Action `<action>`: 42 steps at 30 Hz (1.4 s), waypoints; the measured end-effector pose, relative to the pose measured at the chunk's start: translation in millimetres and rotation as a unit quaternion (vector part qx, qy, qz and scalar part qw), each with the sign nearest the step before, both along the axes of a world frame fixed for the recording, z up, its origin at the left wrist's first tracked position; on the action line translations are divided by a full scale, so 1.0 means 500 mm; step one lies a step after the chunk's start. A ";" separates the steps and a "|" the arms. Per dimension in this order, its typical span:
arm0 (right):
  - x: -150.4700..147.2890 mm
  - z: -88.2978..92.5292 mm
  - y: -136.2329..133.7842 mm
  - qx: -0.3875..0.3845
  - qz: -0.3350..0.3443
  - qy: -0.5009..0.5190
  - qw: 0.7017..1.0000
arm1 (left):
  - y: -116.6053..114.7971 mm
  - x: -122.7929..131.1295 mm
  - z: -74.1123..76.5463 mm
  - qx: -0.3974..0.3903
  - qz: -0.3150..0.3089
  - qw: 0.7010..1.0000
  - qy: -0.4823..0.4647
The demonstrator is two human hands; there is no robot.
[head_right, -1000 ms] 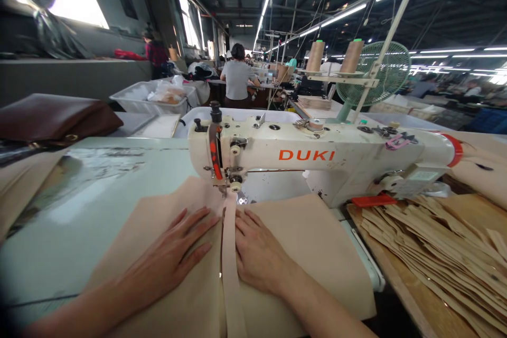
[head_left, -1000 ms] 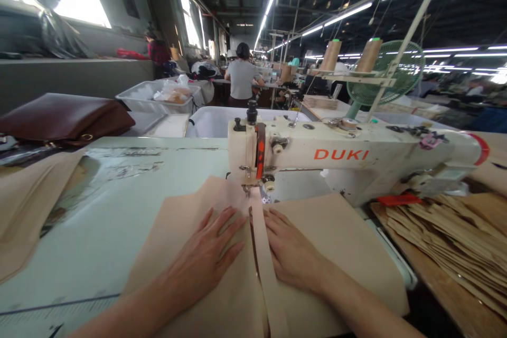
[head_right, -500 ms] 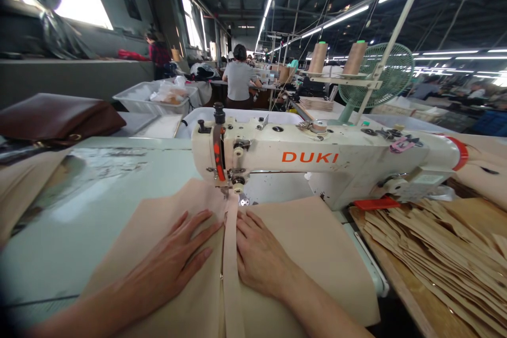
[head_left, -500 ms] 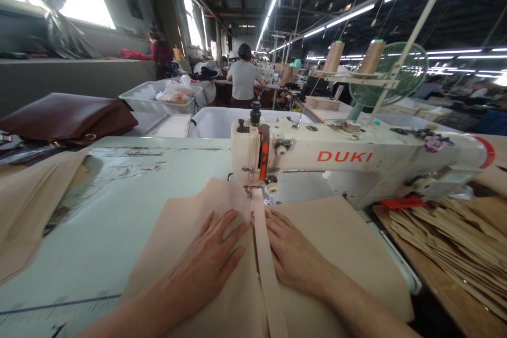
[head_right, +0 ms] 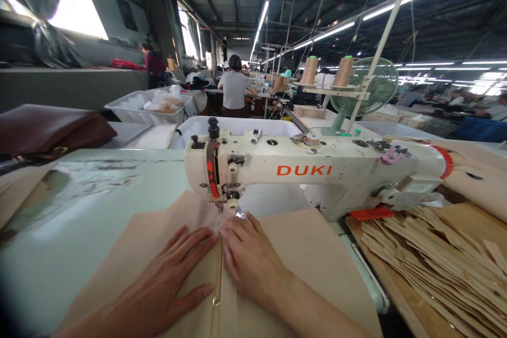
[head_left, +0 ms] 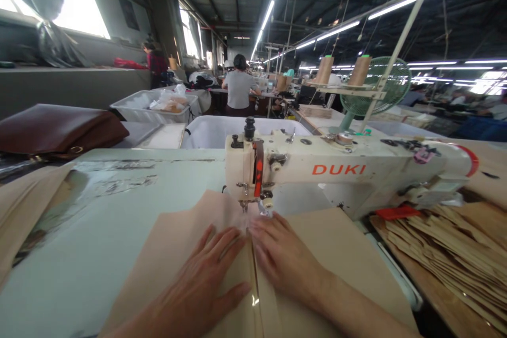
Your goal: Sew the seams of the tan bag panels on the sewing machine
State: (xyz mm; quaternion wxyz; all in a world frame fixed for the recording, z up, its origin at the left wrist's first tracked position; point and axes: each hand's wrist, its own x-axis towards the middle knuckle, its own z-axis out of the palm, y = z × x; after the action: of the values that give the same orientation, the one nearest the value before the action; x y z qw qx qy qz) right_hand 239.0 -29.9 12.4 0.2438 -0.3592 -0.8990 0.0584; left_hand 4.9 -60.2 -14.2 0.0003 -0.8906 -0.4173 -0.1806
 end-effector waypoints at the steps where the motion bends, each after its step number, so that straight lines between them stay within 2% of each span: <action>1: -0.004 -0.007 0.003 0.000 0.008 -0.024 1.000 | 0.005 -0.003 -0.005 0.010 -0.001 1.000 0.000; 5: -0.008 -0.029 0.032 -0.003 -0.003 -0.063 0.998 | 0.034 -0.008 -0.017 0.029 -0.002 1.000 0.007; 10: -0.006 -0.034 0.071 0.006 -0.007 -0.076 0.997 | 0.070 -0.003 -0.017 0.031 0.001 0.999 0.020; 20: -0.002 -0.039 0.071 -0.019 -0.012 -0.069 0.997 | 0.070 0.001 -0.007 0.120 0.001 0.993 0.007; 30: 0.000 -0.044 0.079 -0.031 -0.015 -0.053 0.998 | 0.075 -0.005 -0.010 0.081 -0.015 0.997 0.011; 33: -0.004 -0.030 0.080 -0.015 -0.011 -0.059 0.998 | 0.084 -0.006 -0.007 0.041 -0.019 0.998 0.039; 36: -0.002 0.011 0.028 0.016 -0.043 -0.033 0.998 | 0.061 -0.007 0.006 0.009 0.000 0.998 0.067; 38: 0.014 0.036 -0.047 0.016 -0.095 0.032 0.995 | 0.011 -0.009 0.016 0.025 0.018 0.997 0.073; 40: 0.040 0.042 -0.138 -0.045 -0.139 0.069 0.987 | -0.062 -0.008 0.019 0.070 0.023 0.996 0.057; 42: 0.065 0.019 -0.222 -0.145 -0.158 0.043 0.976 | -0.141 -0.001 0.007 0.122 -0.001 0.992 0.042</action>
State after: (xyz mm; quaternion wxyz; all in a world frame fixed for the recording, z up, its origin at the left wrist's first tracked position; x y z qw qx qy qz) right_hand 271.6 -141.0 22.1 0.2337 -0.5253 -0.8014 0.1647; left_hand 4.3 -130.7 -10.8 0.1263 -0.8911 -0.3909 -0.1930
